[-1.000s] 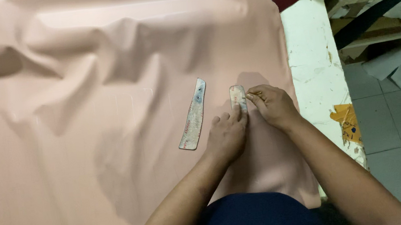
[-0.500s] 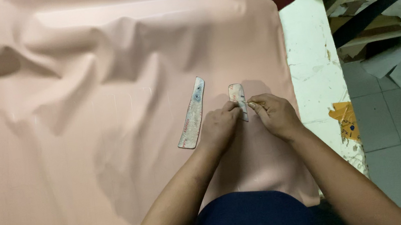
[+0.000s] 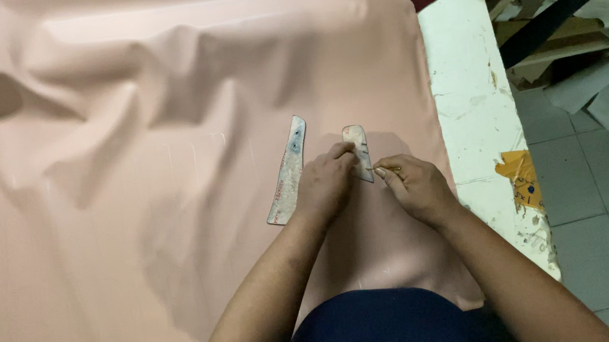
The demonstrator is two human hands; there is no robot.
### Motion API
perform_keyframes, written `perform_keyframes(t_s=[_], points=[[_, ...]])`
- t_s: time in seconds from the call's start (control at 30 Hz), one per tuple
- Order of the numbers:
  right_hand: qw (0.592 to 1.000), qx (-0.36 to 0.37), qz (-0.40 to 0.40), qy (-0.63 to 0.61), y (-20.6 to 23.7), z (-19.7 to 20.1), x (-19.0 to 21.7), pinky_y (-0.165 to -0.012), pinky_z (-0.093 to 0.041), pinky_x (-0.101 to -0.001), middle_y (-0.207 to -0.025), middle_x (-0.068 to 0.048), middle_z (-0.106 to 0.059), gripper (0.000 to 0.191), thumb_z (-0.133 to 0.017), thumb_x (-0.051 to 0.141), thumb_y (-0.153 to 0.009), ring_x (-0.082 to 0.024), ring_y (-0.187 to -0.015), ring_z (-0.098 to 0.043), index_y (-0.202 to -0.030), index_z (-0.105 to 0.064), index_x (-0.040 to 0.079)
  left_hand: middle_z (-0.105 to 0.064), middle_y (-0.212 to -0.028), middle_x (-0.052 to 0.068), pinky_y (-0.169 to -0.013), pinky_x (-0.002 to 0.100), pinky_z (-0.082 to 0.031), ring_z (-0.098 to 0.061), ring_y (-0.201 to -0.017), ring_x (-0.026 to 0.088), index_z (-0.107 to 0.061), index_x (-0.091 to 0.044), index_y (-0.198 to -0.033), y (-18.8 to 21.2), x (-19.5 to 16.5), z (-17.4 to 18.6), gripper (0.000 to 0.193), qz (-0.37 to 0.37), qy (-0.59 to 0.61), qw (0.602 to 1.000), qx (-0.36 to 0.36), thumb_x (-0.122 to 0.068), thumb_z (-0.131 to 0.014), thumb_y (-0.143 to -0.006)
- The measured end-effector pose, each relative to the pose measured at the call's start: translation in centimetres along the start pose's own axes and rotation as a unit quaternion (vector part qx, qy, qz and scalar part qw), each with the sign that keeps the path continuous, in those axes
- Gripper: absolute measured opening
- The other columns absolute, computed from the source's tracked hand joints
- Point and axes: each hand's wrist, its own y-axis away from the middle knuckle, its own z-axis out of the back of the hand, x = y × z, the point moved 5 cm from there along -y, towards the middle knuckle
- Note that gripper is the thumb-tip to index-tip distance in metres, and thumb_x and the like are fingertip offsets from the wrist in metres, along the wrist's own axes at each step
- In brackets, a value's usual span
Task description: The person places a small pattern piece on a large sheet of peach-colored fabric and traces its outline with a pencil. They repeat this process multiple times, repositioning the pattern and drawing new outlines to create several identical shapes on the fabric.
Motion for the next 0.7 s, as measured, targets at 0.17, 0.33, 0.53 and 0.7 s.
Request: perform_keyframes(t_s=[0.17,0.33,0.53,0.7], points=[[0.998,-0.018,0.039,0.048,1.2,0.2,0.1,-0.083,-0.056,-0.0365,-0.104,-0.013,-0.076,0.024,-0.063,0.025,-0.099,-0.027,-0.092,-0.073,-0.106,-0.075,0.005,-0.067,-0.131,0.002,-0.087,0.04,-0.055,-0.071,-0.098,0.027,-0.076,-0.014,-0.103,0.2,0.4,-0.1,0.023,0.005,0.02,1.0,0.011,-0.007,-0.06,-0.087],[0.999,-0.017,0.038,0.03,2.0,0.0,0.1,-0.081,-0.057,-0.0349,-0.102,-0.012,-0.075,0.024,-0.063,0.024,-0.098,-0.025,-0.089,-0.073,-0.106,-0.075,0.004,-0.066,-0.132,0.002,-0.088,0.04,-0.054,-0.07,-0.1,0.027,-0.077,-0.016,-0.104,-0.2,0.5,-0.1,0.024,0.009,0.019,0.999,0.032,-0.008,-0.059,-0.09],[0.999,-0.006,0.027,-0.023,1.3,-0.8,0.9,-0.077,-0.058,-0.0324,-0.097,-0.011,-0.076,0.023,-0.063,0.021,-0.098,-0.021,-0.083,-0.074,-0.107,-0.075,0.004,-0.066,-0.132,0.0,-0.089,0.042,-0.054,-0.069,-0.106,0.028,-0.074,-0.011,-0.101,-0.4,1.1,0.4,0.017,0.058,0.075,0.994,0.06,-0.014,-0.062,-0.089],[0.997,-0.008,0.07,-0.042,0.2,-2.0,1.7,-0.077,-0.059,-0.0305,-0.098,-0.01,-0.076,0.022,-0.064,0.019,-0.098,-0.019,-0.082,-0.074,-0.109,-0.074,0.003,-0.067,-0.131,-0.001,-0.089,0.042,-0.054,-0.069,-0.107,0.027,-0.073,-0.011,-0.102,-0.5,1.2,0.5,0.017,0.051,0.093,0.994,0.036,-0.016,-0.063,-0.09]])
